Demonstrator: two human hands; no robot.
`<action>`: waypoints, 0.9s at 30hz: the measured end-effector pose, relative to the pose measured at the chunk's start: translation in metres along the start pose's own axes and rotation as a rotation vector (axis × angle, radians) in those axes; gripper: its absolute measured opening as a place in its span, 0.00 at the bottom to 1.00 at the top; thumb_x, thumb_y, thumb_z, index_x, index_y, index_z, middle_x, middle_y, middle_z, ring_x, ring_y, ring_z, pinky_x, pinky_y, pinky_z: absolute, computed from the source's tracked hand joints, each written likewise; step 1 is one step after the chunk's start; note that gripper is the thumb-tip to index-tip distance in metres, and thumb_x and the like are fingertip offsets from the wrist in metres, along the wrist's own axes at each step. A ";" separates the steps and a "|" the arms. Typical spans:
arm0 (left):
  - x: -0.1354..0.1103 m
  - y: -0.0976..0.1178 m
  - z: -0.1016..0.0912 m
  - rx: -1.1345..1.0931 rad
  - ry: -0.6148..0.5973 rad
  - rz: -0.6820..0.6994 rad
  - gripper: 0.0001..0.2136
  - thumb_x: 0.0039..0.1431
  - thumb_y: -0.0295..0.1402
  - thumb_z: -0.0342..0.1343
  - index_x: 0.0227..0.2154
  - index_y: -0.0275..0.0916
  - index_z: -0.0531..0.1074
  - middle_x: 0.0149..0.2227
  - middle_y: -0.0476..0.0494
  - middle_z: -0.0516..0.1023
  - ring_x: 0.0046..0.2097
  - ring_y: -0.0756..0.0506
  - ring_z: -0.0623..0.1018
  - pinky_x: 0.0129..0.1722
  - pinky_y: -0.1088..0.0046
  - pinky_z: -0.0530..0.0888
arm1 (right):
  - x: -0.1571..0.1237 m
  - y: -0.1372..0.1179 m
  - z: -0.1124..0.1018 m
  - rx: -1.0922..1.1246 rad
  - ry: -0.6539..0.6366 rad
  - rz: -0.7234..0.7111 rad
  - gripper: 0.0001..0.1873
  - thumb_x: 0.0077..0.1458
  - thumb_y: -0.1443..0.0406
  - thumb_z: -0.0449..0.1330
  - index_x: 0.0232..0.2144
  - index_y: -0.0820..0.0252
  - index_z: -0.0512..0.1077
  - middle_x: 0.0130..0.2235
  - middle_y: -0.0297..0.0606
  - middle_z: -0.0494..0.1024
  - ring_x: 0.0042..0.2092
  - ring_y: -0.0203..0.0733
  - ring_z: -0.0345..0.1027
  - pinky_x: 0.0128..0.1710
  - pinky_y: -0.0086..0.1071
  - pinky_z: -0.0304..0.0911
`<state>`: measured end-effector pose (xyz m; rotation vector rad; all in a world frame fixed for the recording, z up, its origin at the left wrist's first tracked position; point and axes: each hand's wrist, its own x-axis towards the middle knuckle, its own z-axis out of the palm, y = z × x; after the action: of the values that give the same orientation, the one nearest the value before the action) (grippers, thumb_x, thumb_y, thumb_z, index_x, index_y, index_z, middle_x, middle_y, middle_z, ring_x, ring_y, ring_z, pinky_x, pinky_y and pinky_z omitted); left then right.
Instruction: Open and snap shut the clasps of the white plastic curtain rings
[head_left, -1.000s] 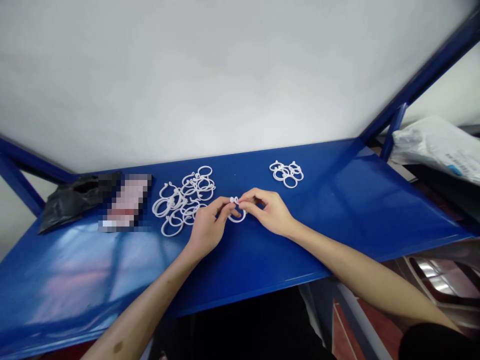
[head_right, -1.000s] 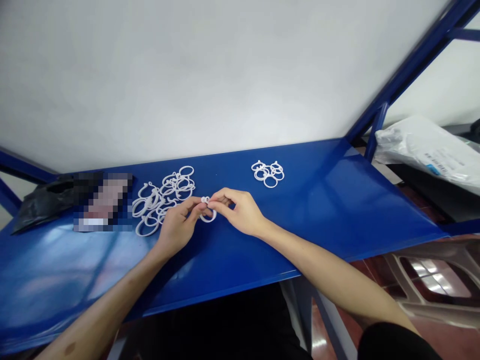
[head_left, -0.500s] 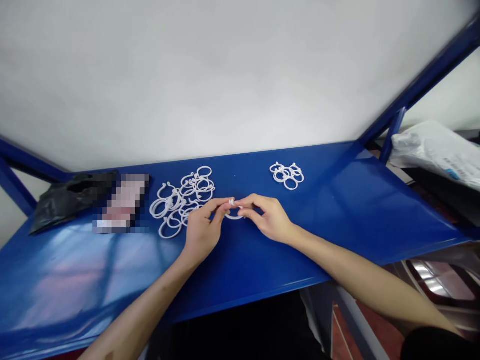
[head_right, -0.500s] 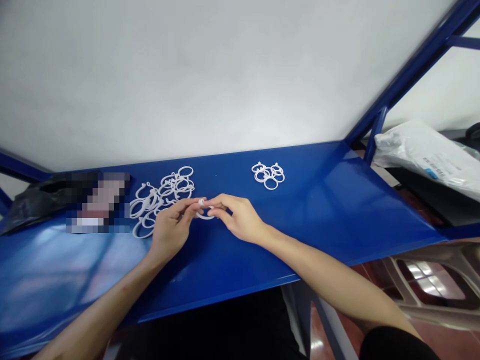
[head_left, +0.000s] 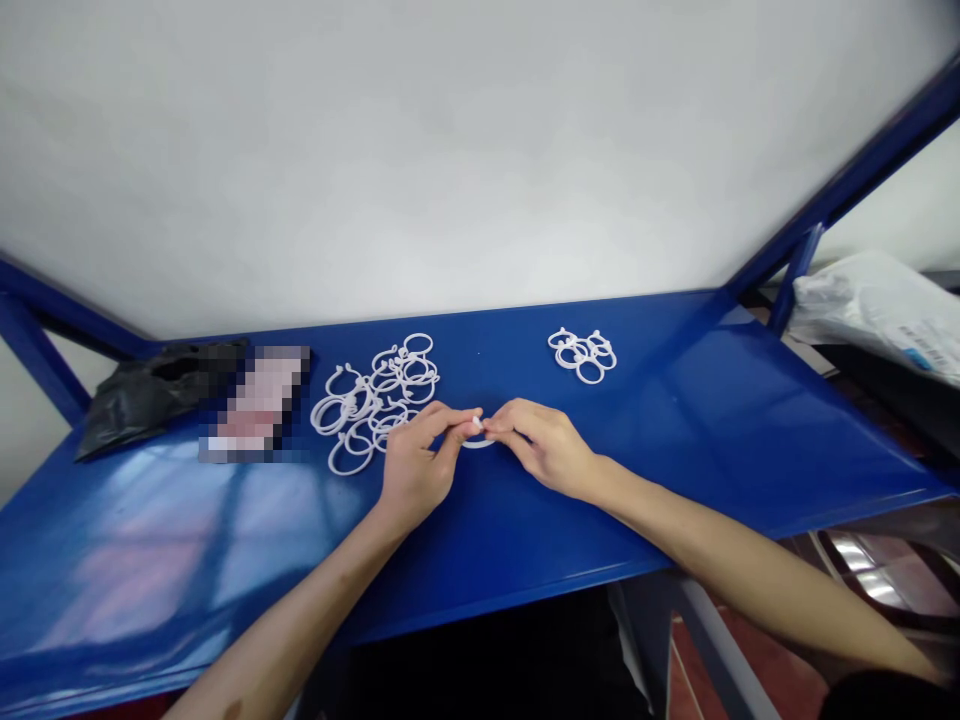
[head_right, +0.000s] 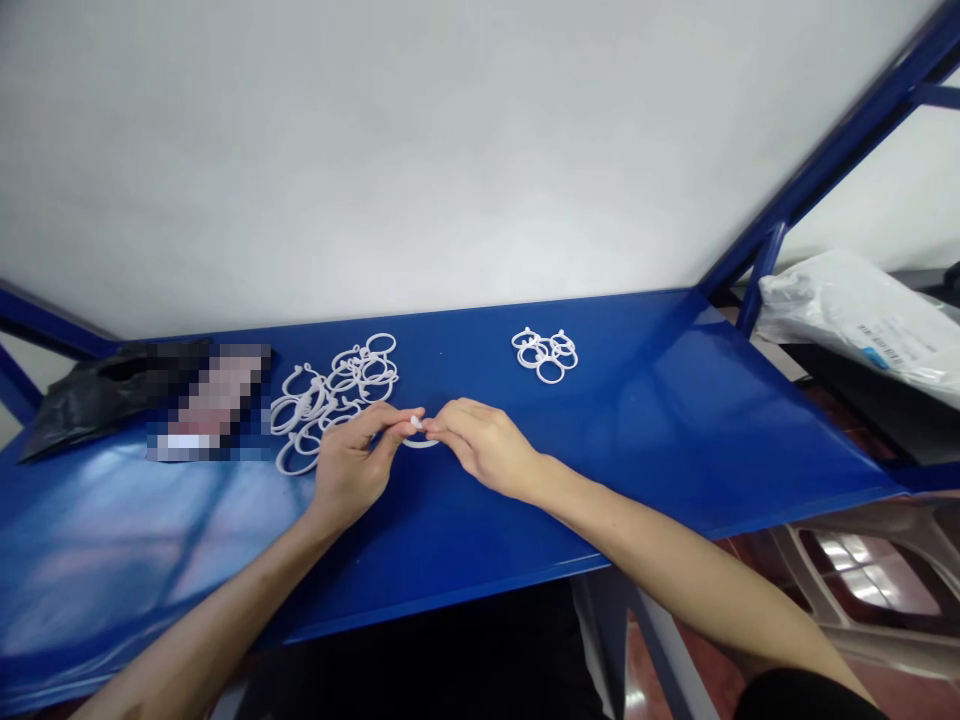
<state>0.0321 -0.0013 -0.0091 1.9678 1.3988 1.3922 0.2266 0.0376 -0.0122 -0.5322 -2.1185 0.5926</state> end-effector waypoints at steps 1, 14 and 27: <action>0.000 0.000 0.000 0.011 -0.005 0.029 0.06 0.65 0.33 0.58 0.37 0.41 0.80 0.31 0.48 0.81 0.30 0.51 0.78 0.31 0.76 0.73 | 0.000 0.001 0.000 -0.016 -0.024 -0.020 0.07 0.68 0.67 0.54 0.41 0.60 0.73 0.38 0.41 0.80 0.40 0.39 0.75 0.40 0.35 0.73; 0.024 -0.040 -0.015 0.746 -0.048 0.108 0.17 0.68 0.37 0.50 0.52 0.35 0.76 0.54 0.38 0.79 0.55 0.34 0.72 0.57 0.53 0.68 | 0.011 0.078 -0.099 -0.699 0.256 0.396 0.07 0.61 0.69 0.59 0.35 0.59 0.77 0.37 0.42 0.80 0.39 0.47 0.71 0.41 0.40 0.66; 0.022 -0.043 -0.020 0.869 -0.101 0.067 0.09 0.67 0.33 0.52 0.39 0.40 0.78 0.39 0.42 0.83 0.48 0.34 0.73 0.47 0.54 0.68 | 0.008 0.094 -0.107 -0.682 0.275 0.534 0.08 0.55 0.69 0.58 0.35 0.59 0.78 0.37 0.43 0.79 0.38 0.46 0.70 0.44 0.42 0.65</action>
<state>-0.0061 0.0325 -0.0199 2.5408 2.1296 0.7145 0.3252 0.1408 -0.0051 -1.4959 -1.8736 0.0386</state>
